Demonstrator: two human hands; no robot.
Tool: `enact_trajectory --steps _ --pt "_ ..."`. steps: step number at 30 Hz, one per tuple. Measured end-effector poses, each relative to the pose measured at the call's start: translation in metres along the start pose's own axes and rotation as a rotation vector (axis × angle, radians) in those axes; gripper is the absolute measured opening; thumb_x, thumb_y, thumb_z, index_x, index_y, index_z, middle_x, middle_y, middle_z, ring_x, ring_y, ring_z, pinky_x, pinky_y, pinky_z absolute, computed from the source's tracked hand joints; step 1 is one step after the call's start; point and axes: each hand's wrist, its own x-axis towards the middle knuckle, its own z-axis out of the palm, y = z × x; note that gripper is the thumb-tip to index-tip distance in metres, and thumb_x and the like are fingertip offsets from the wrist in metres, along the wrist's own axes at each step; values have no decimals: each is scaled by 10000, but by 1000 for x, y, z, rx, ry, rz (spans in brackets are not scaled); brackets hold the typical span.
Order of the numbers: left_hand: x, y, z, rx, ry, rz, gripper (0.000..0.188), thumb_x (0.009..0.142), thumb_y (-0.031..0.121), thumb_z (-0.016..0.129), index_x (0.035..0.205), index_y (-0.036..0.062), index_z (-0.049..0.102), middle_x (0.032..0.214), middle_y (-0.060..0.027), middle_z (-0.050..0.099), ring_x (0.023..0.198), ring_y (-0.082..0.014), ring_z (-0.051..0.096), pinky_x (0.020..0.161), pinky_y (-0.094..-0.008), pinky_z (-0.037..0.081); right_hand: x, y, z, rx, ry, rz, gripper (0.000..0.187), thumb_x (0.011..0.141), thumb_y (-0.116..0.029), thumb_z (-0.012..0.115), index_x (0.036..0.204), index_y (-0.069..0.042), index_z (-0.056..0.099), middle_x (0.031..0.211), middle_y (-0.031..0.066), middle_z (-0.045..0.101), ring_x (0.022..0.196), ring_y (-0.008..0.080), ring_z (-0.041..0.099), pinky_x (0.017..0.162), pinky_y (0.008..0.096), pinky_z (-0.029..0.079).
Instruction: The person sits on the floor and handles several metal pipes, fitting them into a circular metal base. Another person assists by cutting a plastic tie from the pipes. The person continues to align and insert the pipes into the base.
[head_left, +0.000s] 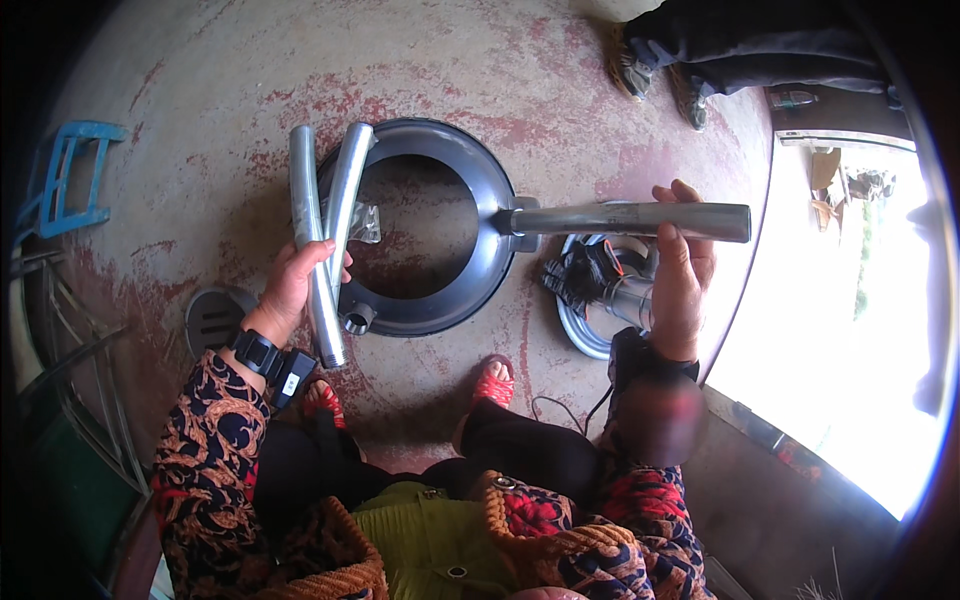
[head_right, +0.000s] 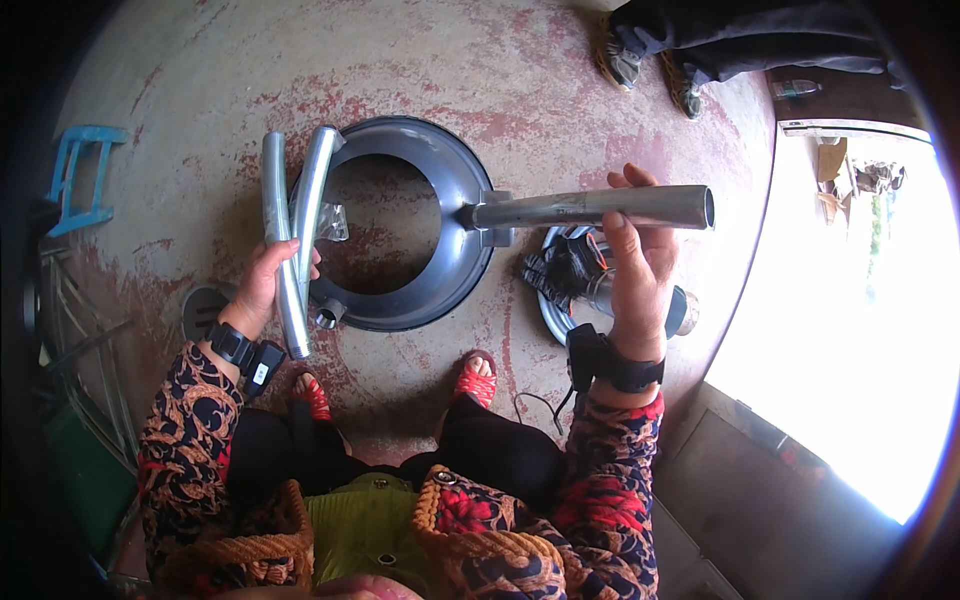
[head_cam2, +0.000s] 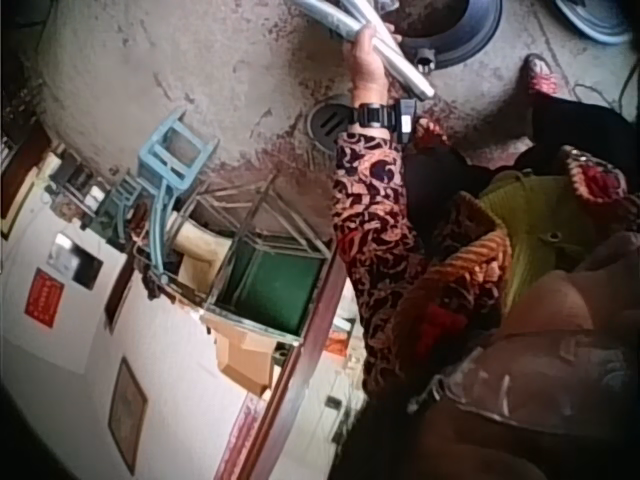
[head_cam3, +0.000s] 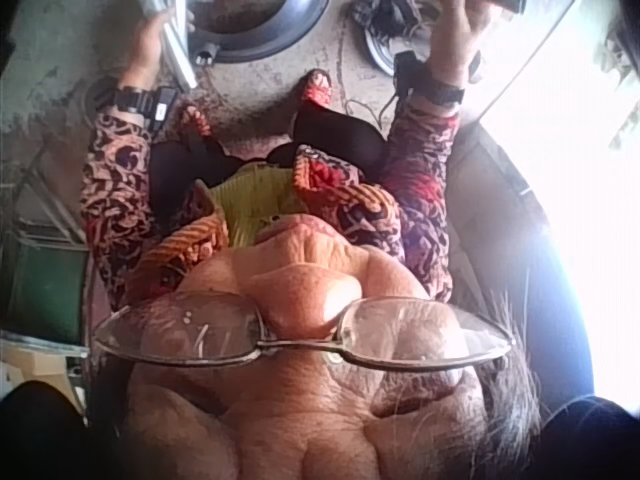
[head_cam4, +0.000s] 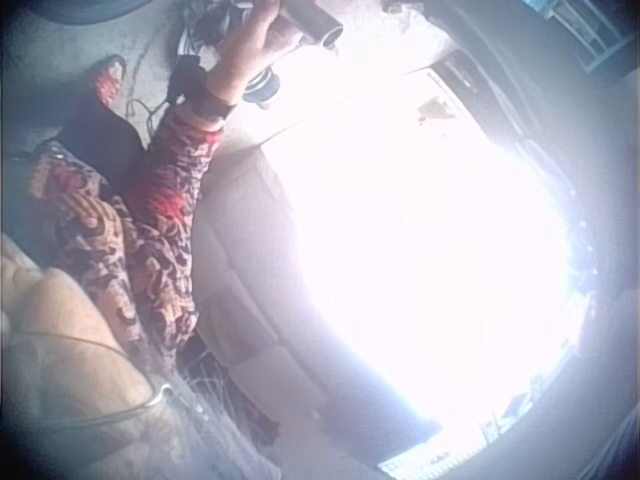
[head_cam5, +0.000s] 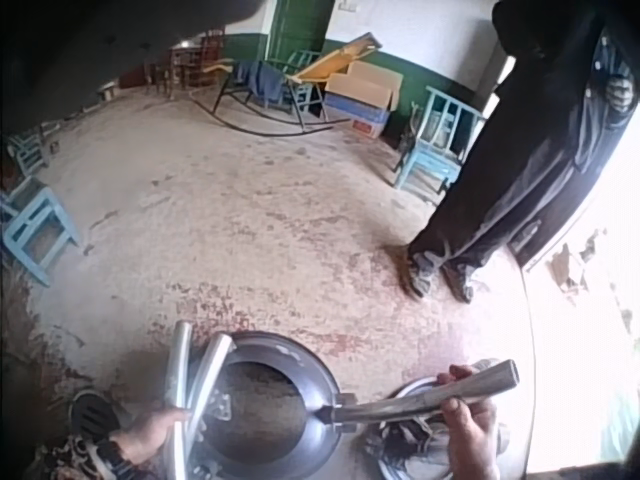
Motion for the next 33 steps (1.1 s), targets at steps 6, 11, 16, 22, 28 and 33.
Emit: enact_trajectory --steps 6,11,16,22,28,33 --pt "0 1 1 2 1 -1 431 871 335 603 1069 -47 601 878 -123 667 766 -197 658 753 -327 536 2 10 -16 -34 -34 18 411 878 -188 749 1195 23 591 983 69 671 874 129 613 789 264 488" --pt "-2 2 4 -37 29 0 379 872 309 618 1019 -40 630 836 -109 676 725 -185 653 723 -319 521 10 8 -8 -145 -38 7 354 850 -189 788 1078 17 611 910 27 642 803 102 578 732 244 472" --pt "-1 3 2 26 15 5 449 868 355 600 1071 -45 600 884 -124 665 777 -197 655 758 -327 531 12 -4 -2 37 -106 -83 409 863 -122 751 1200 31 577 982 87 669 913 160 615 869 308 487" --pt "0 1 1 -31 -1 16 384 877 308 608 1049 -34 615 853 -109 675 743 -186 652 733 -324 518 12 12 -17 66 -154 -61 419 858 -90 751 1225 23 585 1008 88 688 938 167 627 900 325 493" --pt "0 -1 0 -34 -9 22 369 885 296 594 1040 -39 619 853 -114 676 737 -193 657 729 -325 517 8 28 -16 -139 140 -109 242 828 -121 805 982 -13 653 886 33 684 812 115 616 772 262 496" --pt "1 -1 -1 -13 6 14 371 881 295 600 1040 -40 619 853 -117 677 734 -194 656 723 -325 518 7 15 3 -288 81 -134 459 813 -176 814 1144 -1 549 903 24 591 839 127 580 780 267 477"
